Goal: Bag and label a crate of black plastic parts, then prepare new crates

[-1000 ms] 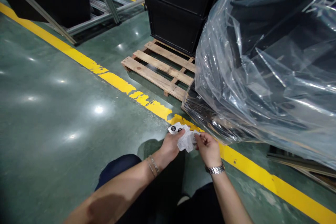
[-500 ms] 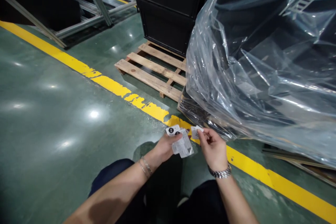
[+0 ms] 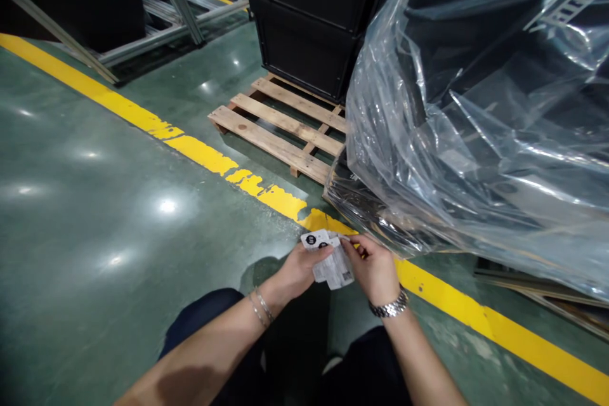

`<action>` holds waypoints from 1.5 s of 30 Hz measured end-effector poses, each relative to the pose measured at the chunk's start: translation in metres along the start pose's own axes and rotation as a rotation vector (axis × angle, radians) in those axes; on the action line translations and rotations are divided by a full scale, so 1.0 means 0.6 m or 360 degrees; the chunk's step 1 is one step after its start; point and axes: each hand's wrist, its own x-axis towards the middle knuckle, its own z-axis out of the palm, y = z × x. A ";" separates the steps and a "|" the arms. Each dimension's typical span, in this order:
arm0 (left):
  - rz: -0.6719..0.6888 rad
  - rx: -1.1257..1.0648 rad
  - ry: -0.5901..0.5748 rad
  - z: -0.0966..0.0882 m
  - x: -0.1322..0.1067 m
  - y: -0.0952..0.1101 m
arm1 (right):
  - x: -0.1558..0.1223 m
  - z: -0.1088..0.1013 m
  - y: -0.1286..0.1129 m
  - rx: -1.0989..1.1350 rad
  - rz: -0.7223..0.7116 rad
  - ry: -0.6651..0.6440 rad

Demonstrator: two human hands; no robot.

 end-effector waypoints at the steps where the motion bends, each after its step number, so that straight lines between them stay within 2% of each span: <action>1: 0.0020 0.0007 0.0009 0.000 0.000 0.002 | 0.000 -0.001 -0.001 0.0052 -0.0013 0.0019; 4: 0.0017 -0.0045 0.0056 -0.001 0.001 0.005 | -0.002 -0.010 -0.002 0.0199 0.0223 0.0137; 6: 0.0004 -0.0121 0.0108 -0.004 0.003 0.005 | -0.008 -0.016 -0.003 0.0216 0.0371 0.0035; 8: 0.0018 -0.0160 0.0182 -0.005 0.004 0.004 | -0.015 -0.018 -0.005 0.0167 0.0349 -0.0191; 10: 0.0023 -0.0162 0.0235 -0.005 0.003 0.001 | -0.021 -0.014 -0.004 0.0030 0.0236 -0.0293; 13: -0.0011 -0.0157 0.0294 -0.001 0.000 -0.005 | -0.026 -0.001 0.006 -0.0050 0.0228 -0.0247; 16: -0.0012 -0.0125 0.0364 0.002 -0.004 -0.012 | -0.026 0.012 0.020 0.0166 0.0363 -0.0279; 20: 0.0025 -0.0090 0.0396 0.000 -0.005 -0.025 | -0.026 0.017 0.034 0.0219 0.0396 -0.0299; 22: 0.0014 -0.0085 0.0390 0.000 -0.003 -0.032 | -0.027 0.015 0.038 0.0313 0.0487 -0.0313; 27: -0.0071 -0.0083 0.0384 0.011 0.002 -0.046 | -0.027 -0.010 0.056 0.0482 0.0656 -0.0544; 31: -0.0102 -0.0110 0.0312 0.018 0.012 -0.055 | -0.029 -0.055 0.109 0.0539 0.0758 -0.0572; 34: -0.0128 -0.0184 0.0501 0.014 0.044 -0.077 | -0.035 -0.095 0.168 0.0643 0.0864 -0.0490; 38: -0.0047 -0.0289 0.0804 -0.001 0.132 -0.137 | -0.052 -0.127 0.249 0.0855 0.1023 -0.0407; 42: 0.0140 -0.0373 0.1016 -0.025 0.222 -0.194 | -0.080 -0.121 0.320 0.0888 0.1080 -0.0386; 45: 0.0217 -0.0410 0.0996 -0.041 0.260 -0.209 | -0.091 -0.100 0.362 0.0884 0.1088 -0.0380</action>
